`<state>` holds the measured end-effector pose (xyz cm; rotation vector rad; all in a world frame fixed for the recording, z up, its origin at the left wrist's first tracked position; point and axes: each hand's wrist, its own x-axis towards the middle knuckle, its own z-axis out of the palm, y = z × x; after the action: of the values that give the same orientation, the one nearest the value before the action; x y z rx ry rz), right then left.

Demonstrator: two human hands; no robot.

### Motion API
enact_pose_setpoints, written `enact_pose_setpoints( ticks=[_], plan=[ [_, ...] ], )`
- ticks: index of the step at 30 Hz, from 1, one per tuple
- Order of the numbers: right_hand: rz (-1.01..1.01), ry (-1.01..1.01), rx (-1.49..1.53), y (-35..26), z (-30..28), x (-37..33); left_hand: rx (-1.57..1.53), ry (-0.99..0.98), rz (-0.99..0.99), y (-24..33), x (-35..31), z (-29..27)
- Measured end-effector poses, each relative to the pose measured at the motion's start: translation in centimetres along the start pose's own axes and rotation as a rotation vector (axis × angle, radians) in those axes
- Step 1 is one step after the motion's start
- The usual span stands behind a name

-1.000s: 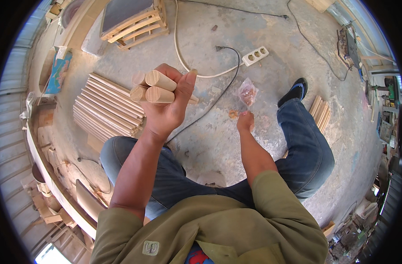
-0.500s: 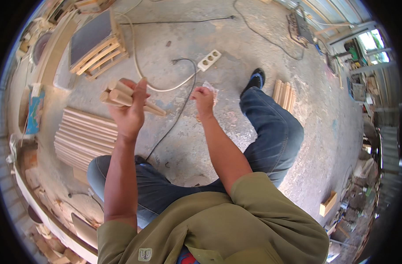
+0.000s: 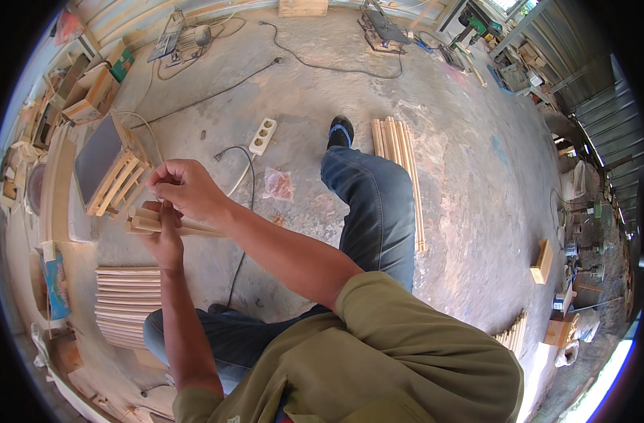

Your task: The person sits on the floor and repeatedly picks up small wooden rods, aligns them, and inserts rubber bands to bundle them together. The person then places the bundled rods aside and repeats the process with new rods.

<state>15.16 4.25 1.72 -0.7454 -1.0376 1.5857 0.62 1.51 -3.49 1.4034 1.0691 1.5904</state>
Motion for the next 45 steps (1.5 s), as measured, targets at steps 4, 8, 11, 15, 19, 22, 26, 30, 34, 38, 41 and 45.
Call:
enact_pose_setpoints(
  ticks=[4, 8, 11, 15, 19, 22, 26, 30, 34, 38, 41, 45],
  plan=[
    [-0.189, 0.018, 0.119, 0.4, 0.6, 0.8, 0.004, -0.035, 0.017, 0.1, 0.2, 0.1],
    [-0.260, 0.159, -0.187, 0.7, 0.3, 1.6, 0.036, -0.022, -0.009, 0.4, 0.2, -0.1],
    [-0.376, 0.298, -0.514, 0.6, -0.7, 1.1, 0.064, 0.008, 0.011, 0.3, 0.1, -0.1],
    [-0.262, 0.272, -0.542, 0.9, -1.7, -0.4, 0.100, 0.005, 0.029, 0.2, 0.0, 0.0],
    [-0.226, 0.283, -0.389, 1.3, -1.9, -1.0, 0.120, 0.024, 0.021, 0.3, 0.2, -0.1],
    [-0.214, 0.202, -0.199, 1.6, -1.7, -1.0, 0.094, -0.001, 0.002, 0.3, 0.3, -0.3],
    [-0.160, 0.144, 0.090, 1.6, -1.6, -0.6, 0.109, -0.015, 0.027, 0.0, 0.2, -0.4],
    [-0.243, 0.164, 0.113, 0.4, -2.0, -0.5, 0.114, -0.006, 0.040, 0.3, 0.0, -0.2],
    [-0.261, 0.057, -0.101, -2.1, -2.9, -1.0, 0.111, -0.006, 0.032, 1.0, -0.1, 0.4],
    [-0.386, -0.033, -0.432, -4.8, -3.6, -1.0, 0.073, 0.019, -0.028, 1.1, -0.1, 0.6],
    [-0.234, -0.040, -0.480, -7.2, -3.1, 0.4, 0.201, 0.037, -0.022, 1.2, -0.1, -0.1],
    [-0.319, -0.278, -0.885, -9.7, -0.2, 0.1, 0.303, -0.012, 0.021, 1.8, 0.0, -0.5]
  ],
)
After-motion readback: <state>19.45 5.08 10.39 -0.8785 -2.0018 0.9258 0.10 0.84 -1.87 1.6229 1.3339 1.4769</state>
